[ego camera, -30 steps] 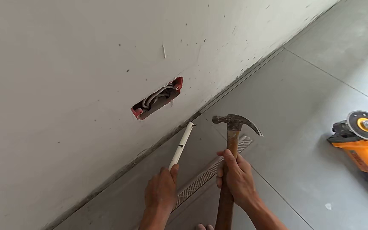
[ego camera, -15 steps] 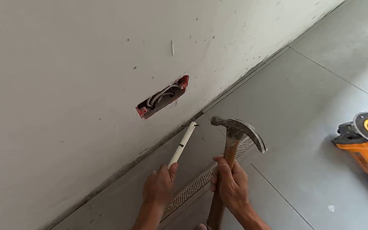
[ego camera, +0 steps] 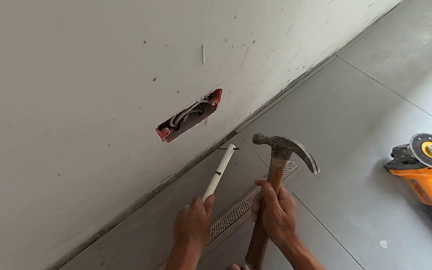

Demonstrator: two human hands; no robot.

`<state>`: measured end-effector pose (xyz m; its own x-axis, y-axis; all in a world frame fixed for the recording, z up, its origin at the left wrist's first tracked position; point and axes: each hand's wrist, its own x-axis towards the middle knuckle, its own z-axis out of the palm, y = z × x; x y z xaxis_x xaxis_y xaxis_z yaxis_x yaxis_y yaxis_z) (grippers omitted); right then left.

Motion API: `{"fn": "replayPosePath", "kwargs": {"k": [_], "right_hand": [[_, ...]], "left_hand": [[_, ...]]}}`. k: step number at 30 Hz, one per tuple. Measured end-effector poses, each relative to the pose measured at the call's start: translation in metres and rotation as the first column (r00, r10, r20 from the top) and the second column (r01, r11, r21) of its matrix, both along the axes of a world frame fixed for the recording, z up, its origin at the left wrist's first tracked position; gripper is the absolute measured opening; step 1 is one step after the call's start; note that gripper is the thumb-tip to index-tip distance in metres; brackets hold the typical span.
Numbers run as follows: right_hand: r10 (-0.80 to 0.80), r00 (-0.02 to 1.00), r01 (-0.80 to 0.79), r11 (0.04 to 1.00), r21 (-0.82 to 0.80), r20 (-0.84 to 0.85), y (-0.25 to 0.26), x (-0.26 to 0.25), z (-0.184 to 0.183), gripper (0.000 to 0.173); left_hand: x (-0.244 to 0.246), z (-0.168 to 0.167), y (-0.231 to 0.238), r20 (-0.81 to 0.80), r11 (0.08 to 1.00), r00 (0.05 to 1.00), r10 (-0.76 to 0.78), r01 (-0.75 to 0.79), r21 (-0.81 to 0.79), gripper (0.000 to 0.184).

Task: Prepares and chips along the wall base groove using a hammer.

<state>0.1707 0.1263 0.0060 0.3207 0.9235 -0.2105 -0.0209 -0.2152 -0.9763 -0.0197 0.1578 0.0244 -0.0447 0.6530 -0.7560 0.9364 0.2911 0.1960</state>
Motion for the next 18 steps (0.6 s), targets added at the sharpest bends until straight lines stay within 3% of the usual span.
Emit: {"fn": "replayPosePath", "kwargs": {"k": [5, 9, 14, 18], "right_hand": [[-0.082, 0.997, 0.082, 0.995, 0.055, -0.014, 0.008, -0.01, -0.006, 0.037], [0.047, 0.992, -0.073, 0.968, -0.24, -0.113, 0.013, -0.013, -0.018, 0.038], [-0.046, 0.998, 0.039, 0.99, -0.133, -0.05, 0.01, -0.015, -0.025, 0.035], [0.116, 0.985, -0.148, 0.95, -0.275, -0.129, 0.015, 0.005, -0.021, 0.038]], "left_hand": [[-0.003, -0.002, 0.015, -0.03, 0.999, 0.999, -0.03, 0.031, 0.028, 0.071], [0.005, -0.001, 0.015, -0.078, 1.0, 0.997, -0.004, 0.002, -0.025, 0.07], [0.006, -0.005, 0.012, -0.03, 1.0, 0.999, 0.019, -0.018, 0.001, 0.067], [0.003, -0.006, 0.013, -0.011, 0.999, 0.999, 0.039, -0.039, -0.013, 0.067]]}}
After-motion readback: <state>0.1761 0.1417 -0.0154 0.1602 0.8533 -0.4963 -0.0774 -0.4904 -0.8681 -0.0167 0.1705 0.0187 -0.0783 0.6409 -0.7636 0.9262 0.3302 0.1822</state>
